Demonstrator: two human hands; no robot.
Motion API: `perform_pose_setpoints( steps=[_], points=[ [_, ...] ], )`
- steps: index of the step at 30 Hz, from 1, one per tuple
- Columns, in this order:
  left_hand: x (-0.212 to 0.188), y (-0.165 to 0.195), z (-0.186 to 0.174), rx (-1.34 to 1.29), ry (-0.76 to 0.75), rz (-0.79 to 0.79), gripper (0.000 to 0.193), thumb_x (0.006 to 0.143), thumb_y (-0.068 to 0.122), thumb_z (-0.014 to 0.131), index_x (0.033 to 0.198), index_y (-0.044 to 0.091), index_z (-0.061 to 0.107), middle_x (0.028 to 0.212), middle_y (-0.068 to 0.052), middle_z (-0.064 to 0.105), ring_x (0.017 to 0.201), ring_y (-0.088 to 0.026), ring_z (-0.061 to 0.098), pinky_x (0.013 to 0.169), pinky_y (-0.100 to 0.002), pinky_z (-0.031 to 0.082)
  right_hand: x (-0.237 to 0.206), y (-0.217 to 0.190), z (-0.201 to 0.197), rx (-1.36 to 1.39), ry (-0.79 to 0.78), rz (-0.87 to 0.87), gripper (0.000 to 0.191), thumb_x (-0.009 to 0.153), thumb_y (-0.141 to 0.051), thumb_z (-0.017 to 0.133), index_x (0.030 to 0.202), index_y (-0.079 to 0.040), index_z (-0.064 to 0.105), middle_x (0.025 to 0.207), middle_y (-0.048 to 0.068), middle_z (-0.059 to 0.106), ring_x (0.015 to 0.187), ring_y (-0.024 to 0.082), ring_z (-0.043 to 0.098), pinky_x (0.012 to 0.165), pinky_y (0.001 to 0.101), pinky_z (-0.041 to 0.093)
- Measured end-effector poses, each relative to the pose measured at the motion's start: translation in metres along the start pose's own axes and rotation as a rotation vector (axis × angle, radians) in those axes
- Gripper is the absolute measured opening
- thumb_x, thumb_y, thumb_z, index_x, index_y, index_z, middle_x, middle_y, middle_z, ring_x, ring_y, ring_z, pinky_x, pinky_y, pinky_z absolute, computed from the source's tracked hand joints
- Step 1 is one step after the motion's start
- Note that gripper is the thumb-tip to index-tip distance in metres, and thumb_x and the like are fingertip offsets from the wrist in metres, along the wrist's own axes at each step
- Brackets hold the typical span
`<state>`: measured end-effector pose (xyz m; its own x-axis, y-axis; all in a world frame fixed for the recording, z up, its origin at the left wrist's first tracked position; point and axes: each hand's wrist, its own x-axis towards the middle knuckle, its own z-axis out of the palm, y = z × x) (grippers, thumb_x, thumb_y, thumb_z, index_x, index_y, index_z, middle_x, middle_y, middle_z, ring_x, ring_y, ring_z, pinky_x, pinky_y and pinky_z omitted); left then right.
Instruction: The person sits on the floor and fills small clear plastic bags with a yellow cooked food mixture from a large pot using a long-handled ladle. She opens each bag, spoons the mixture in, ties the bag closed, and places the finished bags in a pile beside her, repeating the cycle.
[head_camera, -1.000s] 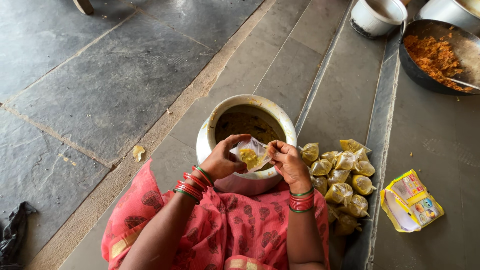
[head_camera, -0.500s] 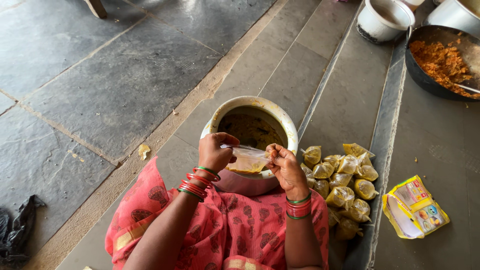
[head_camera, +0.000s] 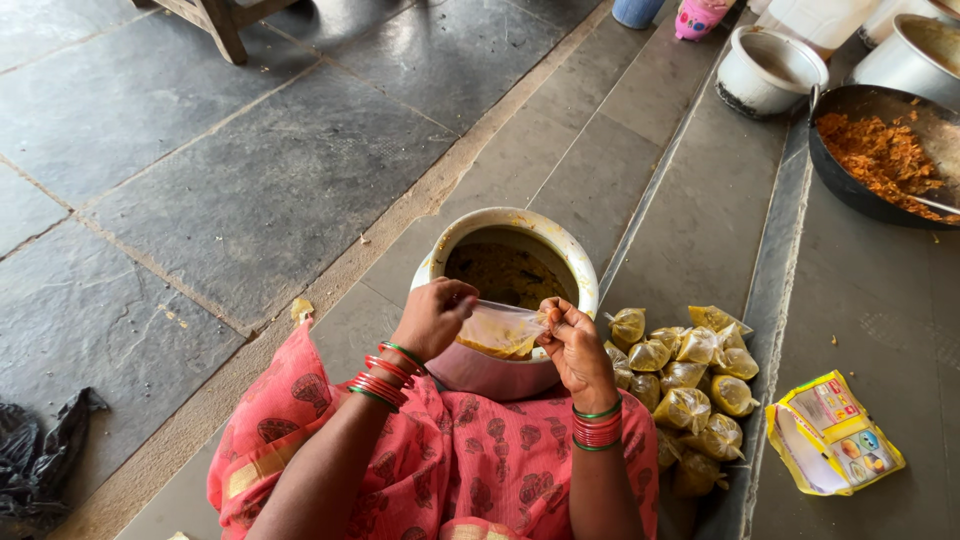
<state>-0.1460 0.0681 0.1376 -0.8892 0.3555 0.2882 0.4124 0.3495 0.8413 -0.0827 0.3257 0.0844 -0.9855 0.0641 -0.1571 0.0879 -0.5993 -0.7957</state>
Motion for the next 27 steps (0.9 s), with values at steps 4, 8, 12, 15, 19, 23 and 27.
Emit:
perform_pose_setpoints(
  steps=[4,8,12,15,19,23,27],
  points=[
    [-0.007,0.004,0.000,0.033,-0.070,0.101,0.036,0.071,0.013,0.081,0.105,0.005,0.075,0.088,-0.014,0.065,0.077,-0.029,0.067,0.071,-0.039,0.055,0.002,0.003,-0.006,-0.007,-0.032,-0.015,0.012,0.098,0.004,0.053,0.102,-0.005,0.060,0.093,0.000,0.057,0.074,0.009,0.050,0.069,0.0236,0.045],
    [-0.009,0.009,0.004,0.142,0.019,0.213,0.010,0.080,0.011,0.078,0.089,0.008,0.080,0.085,-0.011,0.066,0.078,-0.030,0.065,0.069,-0.041,0.053,0.006,0.008,-0.006,-0.105,-0.022,-0.094,0.010,0.099,0.003,0.056,0.102,-0.004,0.061,0.091,-0.002,0.055,0.073,0.008,0.049,0.069,0.0234,0.044],
    [-0.013,0.013,0.007,0.156,0.129,0.298,0.005,0.081,0.008,0.076,0.086,0.007,0.078,0.082,-0.009,0.064,0.081,-0.028,0.065,0.073,-0.040,0.054,0.000,0.004,0.014,-0.513,0.025,-0.340,0.006,0.108,-0.006,0.063,0.107,-0.001,0.062,0.091,0.000,0.053,0.078,0.007,0.047,0.072,0.0218,0.041],
    [-0.017,0.014,0.003,0.187,0.178,0.273,0.006,0.079,0.006,0.074,0.083,0.007,0.078,0.083,-0.010,0.063,0.081,-0.029,0.064,0.073,-0.040,0.054,-0.014,-0.009,0.036,-0.998,0.067,-0.607,0.041,0.089,-0.008,0.074,0.126,-0.004,0.057,0.097,-0.001,0.060,0.080,0.006,0.054,0.071,0.0230,0.049],
    [-0.023,0.018,-0.006,0.216,0.176,0.308,0.008,0.078,0.005,0.073,0.084,0.008,0.079,0.083,-0.010,0.063,0.083,-0.029,0.064,0.074,-0.041,0.054,-0.029,-0.019,0.069,-1.081,-0.092,-0.543,0.056,0.079,-0.008,0.083,0.131,-0.008,0.062,0.117,0.000,0.063,0.078,0.009,0.069,0.067,0.0263,0.059],
    [-0.028,0.020,-0.009,0.248,0.140,0.271,0.006,0.079,0.008,0.074,0.084,0.008,0.079,0.083,-0.010,0.064,0.082,-0.029,0.065,0.074,-0.041,0.053,-0.030,-0.012,0.083,-1.180,-0.104,-0.664,0.018,0.086,0.001,0.073,0.104,-0.003,0.075,0.091,0.008,0.072,0.076,0.015,0.074,0.067,0.0286,0.060],
    [-0.029,0.009,-0.009,0.286,0.101,0.254,0.008,0.081,0.008,0.072,0.085,0.007,0.078,0.084,-0.011,0.064,0.084,-0.030,0.065,0.075,-0.042,0.053,-0.024,-0.005,0.075,-1.198,-0.065,-0.700,0.013,0.085,0.006,0.071,0.095,-0.001,0.075,0.084,0.010,0.072,0.074,0.018,0.074,0.068,0.0288,0.059]
  ],
)
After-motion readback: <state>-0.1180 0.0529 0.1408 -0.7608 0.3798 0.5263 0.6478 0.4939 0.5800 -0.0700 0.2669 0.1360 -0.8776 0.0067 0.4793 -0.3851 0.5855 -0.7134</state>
